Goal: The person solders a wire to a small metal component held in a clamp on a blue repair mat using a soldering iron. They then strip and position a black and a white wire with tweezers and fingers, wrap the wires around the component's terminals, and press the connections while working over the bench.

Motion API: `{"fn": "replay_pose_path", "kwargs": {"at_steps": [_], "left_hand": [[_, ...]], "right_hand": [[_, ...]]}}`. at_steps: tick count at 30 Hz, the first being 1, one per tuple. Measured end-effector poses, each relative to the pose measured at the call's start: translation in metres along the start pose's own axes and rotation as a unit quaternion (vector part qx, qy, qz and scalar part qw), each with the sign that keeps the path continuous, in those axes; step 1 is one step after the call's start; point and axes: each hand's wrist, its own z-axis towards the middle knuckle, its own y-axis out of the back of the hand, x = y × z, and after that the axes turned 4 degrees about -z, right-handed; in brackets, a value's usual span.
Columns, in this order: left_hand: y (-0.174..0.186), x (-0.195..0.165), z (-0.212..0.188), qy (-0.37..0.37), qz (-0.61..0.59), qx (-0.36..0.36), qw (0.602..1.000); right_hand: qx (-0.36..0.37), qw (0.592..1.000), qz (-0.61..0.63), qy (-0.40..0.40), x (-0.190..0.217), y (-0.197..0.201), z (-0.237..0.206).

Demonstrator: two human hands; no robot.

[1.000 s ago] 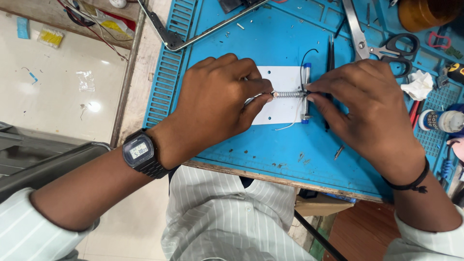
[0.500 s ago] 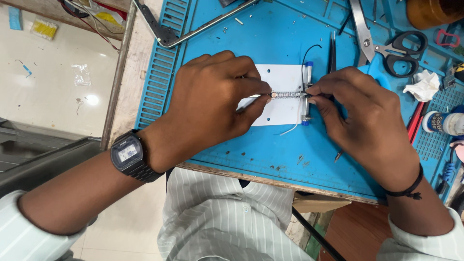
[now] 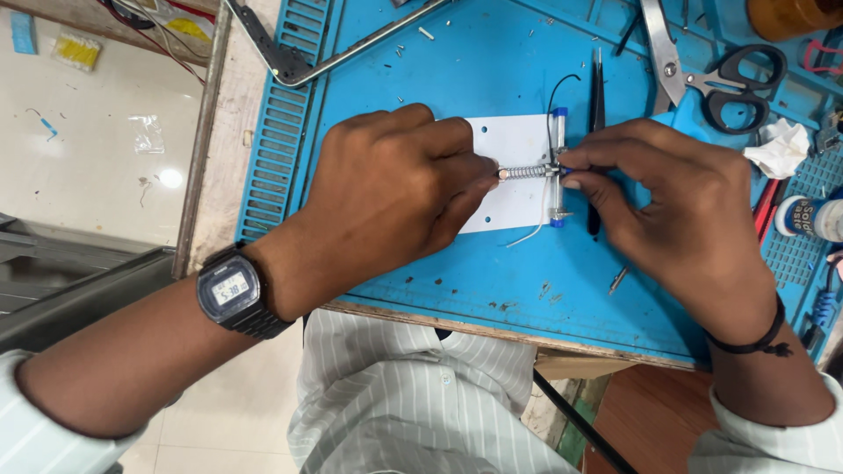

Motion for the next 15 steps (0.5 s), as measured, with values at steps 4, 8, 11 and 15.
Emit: {"fn": "replay_pose_path", "kwargs": {"at_steps": [4,8,11,15], "left_hand": [[-0.001,0.002,-0.001,-0.001,-0.010,-0.006,1.000],[0.000,0.002,0.000,0.005,-0.021,-0.003,1.000],[-0.001,0.003,0.001,0.008,-0.027,-0.003,1.000],[-0.003,0.005,0.000,0.005,-0.037,-0.014,0.999]], "right_hand": [[-0.009,0.999,0.033,0.005,-0.005,-0.002,-0.001],[0.003,0.998,0.057,-0.023,-0.002,0.003,0.002],[-0.026,0.996,-0.064,0.050,0.010,0.012,0.003],[-0.038,0.985,-0.108,0.131,0.023,0.012,0.007]]}}
